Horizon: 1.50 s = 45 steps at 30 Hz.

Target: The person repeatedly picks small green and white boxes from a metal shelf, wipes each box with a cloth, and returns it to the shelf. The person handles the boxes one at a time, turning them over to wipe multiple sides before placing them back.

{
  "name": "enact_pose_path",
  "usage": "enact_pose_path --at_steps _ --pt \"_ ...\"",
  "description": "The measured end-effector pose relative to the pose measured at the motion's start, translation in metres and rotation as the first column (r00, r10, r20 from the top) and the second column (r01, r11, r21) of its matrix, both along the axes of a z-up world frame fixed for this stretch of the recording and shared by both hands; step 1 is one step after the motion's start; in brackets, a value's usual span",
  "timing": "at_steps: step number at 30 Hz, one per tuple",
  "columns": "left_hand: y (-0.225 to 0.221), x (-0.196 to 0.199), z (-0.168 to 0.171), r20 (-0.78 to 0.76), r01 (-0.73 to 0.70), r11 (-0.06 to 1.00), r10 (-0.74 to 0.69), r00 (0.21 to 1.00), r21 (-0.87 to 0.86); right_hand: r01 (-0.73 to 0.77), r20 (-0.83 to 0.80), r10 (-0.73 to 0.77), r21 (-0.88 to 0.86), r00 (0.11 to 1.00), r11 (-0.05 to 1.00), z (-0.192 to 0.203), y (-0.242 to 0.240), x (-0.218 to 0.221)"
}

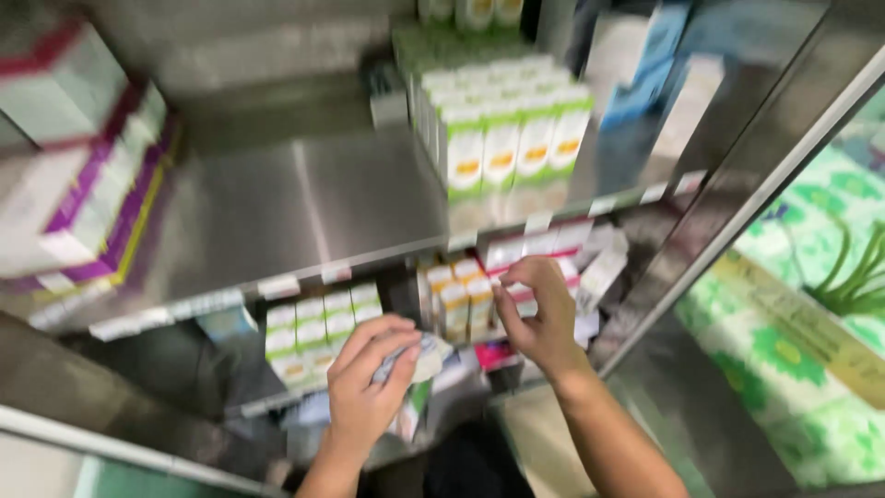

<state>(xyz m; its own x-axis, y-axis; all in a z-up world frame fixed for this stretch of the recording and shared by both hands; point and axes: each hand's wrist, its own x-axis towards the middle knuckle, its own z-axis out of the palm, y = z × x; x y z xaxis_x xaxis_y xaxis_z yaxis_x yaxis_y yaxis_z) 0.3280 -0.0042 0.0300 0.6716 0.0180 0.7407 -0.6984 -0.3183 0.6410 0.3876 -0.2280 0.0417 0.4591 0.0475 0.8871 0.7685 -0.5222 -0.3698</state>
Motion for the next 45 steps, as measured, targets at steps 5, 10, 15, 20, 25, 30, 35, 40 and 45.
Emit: enact_pose_path --at_steps 5,10,15,20,25,30,35,40,45 --pt "-0.022 0.07 0.089 0.196 -0.07 0.977 0.03 0.98 0.2 0.113 0.381 -0.074 -0.079 0.922 0.99 0.062 -0.006 0.083" --pt "-0.043 0.139 0.117 0.065 -0.208 0.891 0.199 0.978 0.404 0.345 0.235 -0.288 -0.254 0.928 0.904 0.076 -0.002 0.129" --pt "-0.058 0.173 0.096 -0.099 -0.26 0.835 0.348 0.932 0.486 0.328 -0.014 -0.368 -0.423 0.93 0.845 0.083 0.003 0.116" --pt "-0.058 0.169 0.102 -0.286 -0.171 0.877 0.322 0.903 0.449 0.259 -0.068 -0.309 -0.393 0.949 0.882 0.079 -0.003 0.123" --pt "-0.057 0.158 0.107 -0.275 -0.136 0.9 0.266 0.924 0.414 0.128 -0.088 -0.169 -0.354 0.982 0.926 0.073 -0.008 0.131" --pt "-0.056 0.154 0.111 -0.283 -0.092 0.895 0.234 0.93 0.437 -0.004 -0.08 -0.013 -0.216 0.997 0.976 0.071 -0.013 0.133" --pt "-0.053 0.163 0.095 -0.155 -0.119 0.871 0.216 0.964 0.476 0.008 -0.092 -0.029 -0.219 0.995 0.976 0.067 -0.018 0.137" --pt "-0.05 0.177 0.087 -0.067 -0.15 0.858 0.209 0.976 0.491 0.002 -0.111 -0.024 -0.192 0.994 0.981 0.068 -0.017 0.141" --pt "-0.041 0.111 0.103 0.197 -0.108 0.893 0.022 0.98 0.438 -0.171 0.232 0.185 -0.08 0.955 0.982 0.063 -0.011 0.093"
